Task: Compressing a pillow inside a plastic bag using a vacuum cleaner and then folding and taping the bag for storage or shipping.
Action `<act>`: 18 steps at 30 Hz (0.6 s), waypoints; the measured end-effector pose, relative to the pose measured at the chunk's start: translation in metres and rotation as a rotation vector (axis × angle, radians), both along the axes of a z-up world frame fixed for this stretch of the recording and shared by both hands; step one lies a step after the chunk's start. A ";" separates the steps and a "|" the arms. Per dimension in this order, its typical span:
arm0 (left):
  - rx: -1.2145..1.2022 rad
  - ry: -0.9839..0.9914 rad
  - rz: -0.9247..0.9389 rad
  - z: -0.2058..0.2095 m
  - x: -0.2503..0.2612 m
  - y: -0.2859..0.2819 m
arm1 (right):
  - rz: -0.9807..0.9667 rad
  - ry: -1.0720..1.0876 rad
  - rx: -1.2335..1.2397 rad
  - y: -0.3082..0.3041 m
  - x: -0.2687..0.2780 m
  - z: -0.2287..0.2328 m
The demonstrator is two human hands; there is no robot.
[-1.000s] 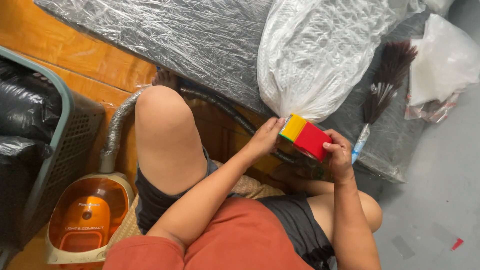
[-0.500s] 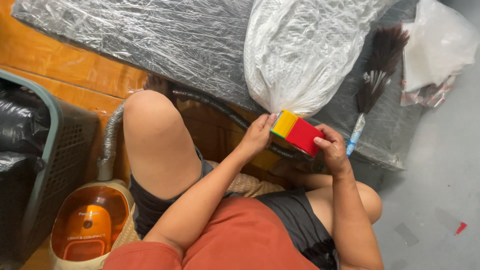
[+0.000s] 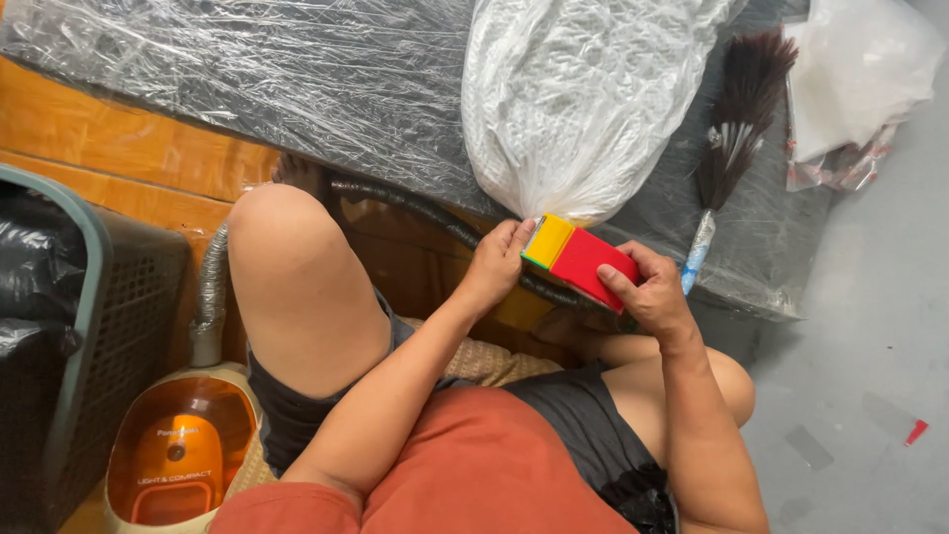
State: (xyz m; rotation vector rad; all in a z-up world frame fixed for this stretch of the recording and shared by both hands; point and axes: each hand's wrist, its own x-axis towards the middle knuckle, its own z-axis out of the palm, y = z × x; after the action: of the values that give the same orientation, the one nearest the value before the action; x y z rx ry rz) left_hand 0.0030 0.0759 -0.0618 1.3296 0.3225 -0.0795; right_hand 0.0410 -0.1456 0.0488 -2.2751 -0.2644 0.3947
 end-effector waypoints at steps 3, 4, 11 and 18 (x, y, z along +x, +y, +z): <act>0.047 0.012 -0.014 0.005 -0.002 0.002 | -0.039 0.021 0.017 0.002 -0.005 0.009; 0.047 0.014 -0.019 0.004 -0.002 0.001 | -0.044 0.024 0.017 -0.002 -0.007 0.009; -0.075 -0.004 0.025 -0.002 0.003 0.000 | -0.143 0.027 -0.040 -0.046 -0.018 0.020; -0.131 -0.002 0.003 0.009 0.002 0.003 | -0.205 0.041 -0.056 -0.067 -0.037 0.025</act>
State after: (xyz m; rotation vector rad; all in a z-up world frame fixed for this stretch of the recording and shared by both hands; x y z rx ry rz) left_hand 0.0049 0.0790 -0.0528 1.1996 0.3124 -0.0947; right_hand 0.0035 -0.2128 0.0736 -2.3189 0.0015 0.3451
